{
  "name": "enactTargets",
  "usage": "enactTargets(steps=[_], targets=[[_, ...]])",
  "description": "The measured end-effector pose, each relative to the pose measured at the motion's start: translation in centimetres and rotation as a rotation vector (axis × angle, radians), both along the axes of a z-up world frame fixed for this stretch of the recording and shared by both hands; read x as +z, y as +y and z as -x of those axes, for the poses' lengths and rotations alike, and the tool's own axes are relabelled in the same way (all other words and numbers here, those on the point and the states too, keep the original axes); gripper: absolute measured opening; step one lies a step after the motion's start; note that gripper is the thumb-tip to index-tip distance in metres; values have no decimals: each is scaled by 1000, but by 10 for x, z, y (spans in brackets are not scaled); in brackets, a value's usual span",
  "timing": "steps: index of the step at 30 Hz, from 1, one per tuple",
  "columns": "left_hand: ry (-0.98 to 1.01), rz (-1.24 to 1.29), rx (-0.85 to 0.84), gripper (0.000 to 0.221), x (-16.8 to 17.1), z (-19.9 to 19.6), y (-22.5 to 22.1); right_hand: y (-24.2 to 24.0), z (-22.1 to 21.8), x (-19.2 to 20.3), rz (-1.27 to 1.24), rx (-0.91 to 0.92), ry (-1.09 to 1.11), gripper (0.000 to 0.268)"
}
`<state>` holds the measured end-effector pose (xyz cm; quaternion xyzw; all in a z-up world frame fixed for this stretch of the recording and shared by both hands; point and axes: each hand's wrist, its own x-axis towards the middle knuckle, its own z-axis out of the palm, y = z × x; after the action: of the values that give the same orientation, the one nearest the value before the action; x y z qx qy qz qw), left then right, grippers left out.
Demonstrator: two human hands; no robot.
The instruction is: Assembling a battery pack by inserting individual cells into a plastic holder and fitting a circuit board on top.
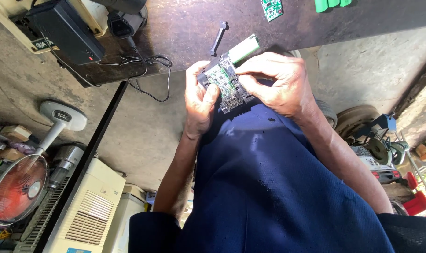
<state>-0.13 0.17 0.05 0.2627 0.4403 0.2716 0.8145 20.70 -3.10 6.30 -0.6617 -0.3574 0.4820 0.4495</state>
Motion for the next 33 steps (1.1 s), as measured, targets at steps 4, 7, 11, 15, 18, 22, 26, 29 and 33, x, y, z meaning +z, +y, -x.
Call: enactTargets(steps=[4,7,11,15,18,22,26,29,33], targets=[[-18,17,50,52,-4,1,-7,-3,3,-5,-75,16,-65,6],[-26,19,88,52,-5,-2,-10,-6,6,-8,-120,18,-137,5],[-30,12,106,51,-9,-3,-17,-7,8,-7,-154,33,-232,5],[21,-55,93,52,-7,-8,-18,-7,11,-8,-174,18,-336,5],[45,-93,70,52,-2,-12,-14,-10,13,-9,-149,-13,-385,5],[85,-153,21,54,3,-13,-9,-12,14,-10,-112,-73,-375,8],[76,-160,17,55,2,-13,-12,-13,13,-9,-75,-75,-336,9],[59,-127,-28,56,4,-12,-10,-17,15,-9,52,-139,-148,8],[-1,-51,13,53,-2,-10,-18,-19,17,-9,114,-164,-88,7]])
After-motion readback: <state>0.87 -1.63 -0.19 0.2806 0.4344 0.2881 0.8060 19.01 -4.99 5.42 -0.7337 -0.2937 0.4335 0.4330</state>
